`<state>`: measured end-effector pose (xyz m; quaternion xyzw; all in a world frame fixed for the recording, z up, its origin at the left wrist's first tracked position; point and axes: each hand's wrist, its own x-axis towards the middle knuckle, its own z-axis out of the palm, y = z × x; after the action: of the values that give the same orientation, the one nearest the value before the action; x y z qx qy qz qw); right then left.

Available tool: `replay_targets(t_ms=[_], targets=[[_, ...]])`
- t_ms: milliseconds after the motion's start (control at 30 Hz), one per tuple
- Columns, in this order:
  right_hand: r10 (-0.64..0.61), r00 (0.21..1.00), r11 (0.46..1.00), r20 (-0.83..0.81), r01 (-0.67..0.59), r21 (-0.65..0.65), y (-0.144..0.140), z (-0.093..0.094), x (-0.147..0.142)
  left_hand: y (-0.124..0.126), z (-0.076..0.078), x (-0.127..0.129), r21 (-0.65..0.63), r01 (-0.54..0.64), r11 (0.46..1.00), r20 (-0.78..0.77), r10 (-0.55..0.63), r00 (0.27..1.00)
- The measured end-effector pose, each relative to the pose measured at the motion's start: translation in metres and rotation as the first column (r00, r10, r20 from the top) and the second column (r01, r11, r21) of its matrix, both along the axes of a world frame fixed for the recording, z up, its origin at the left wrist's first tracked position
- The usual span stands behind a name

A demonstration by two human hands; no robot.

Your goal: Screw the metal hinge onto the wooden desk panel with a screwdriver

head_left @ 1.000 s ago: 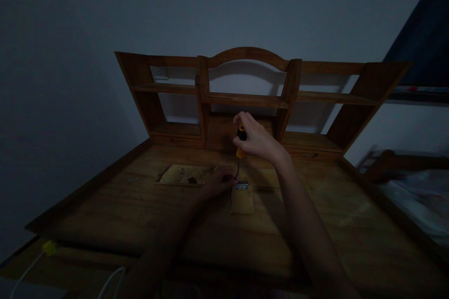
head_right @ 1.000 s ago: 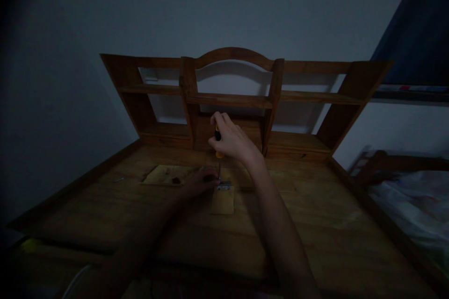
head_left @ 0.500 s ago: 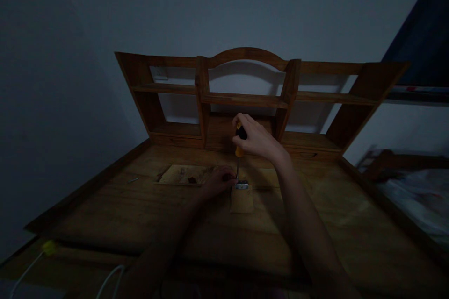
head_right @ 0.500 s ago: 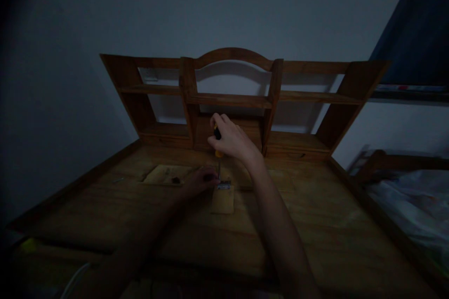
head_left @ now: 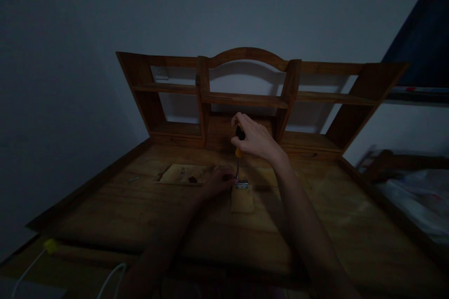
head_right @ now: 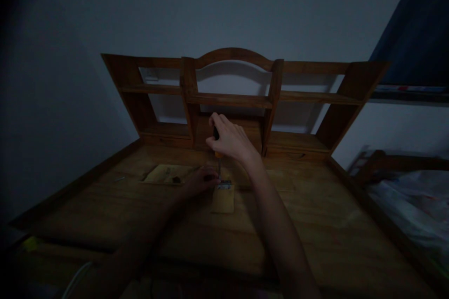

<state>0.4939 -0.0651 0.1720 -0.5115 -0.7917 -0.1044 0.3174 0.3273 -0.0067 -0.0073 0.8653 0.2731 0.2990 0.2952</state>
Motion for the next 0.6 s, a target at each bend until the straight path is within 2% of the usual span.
replay_targets(t_ms=[233, 333, 600], targets=[[0.016, 0.999, 1.000, -0.037, -0.016, 0.024, 0.0013, 0.0003, 0.0005, -0.0059, 0.0085, -0.0001, -0.001, -0.011, 1.000, -0.004, 0.011, 1.000], [0.045, 0.997, 0.999, -0.057, -0.045, 0.004, 0.0002, 0.0011, 0.0001, -0.0048, 0.0066, 0.0005, -0.009, -0.015, 1.000, 0.003, 0.015, 1.000], [0.003, 1.000, 1.000, -0.023, -0.003, 0.011, -0.0015, 0.0008, -0.0005, -0.0019, 0.0017, -0.0001, -0.010, 0.003, 1.000, 0.015, -0.003, 1.000]])
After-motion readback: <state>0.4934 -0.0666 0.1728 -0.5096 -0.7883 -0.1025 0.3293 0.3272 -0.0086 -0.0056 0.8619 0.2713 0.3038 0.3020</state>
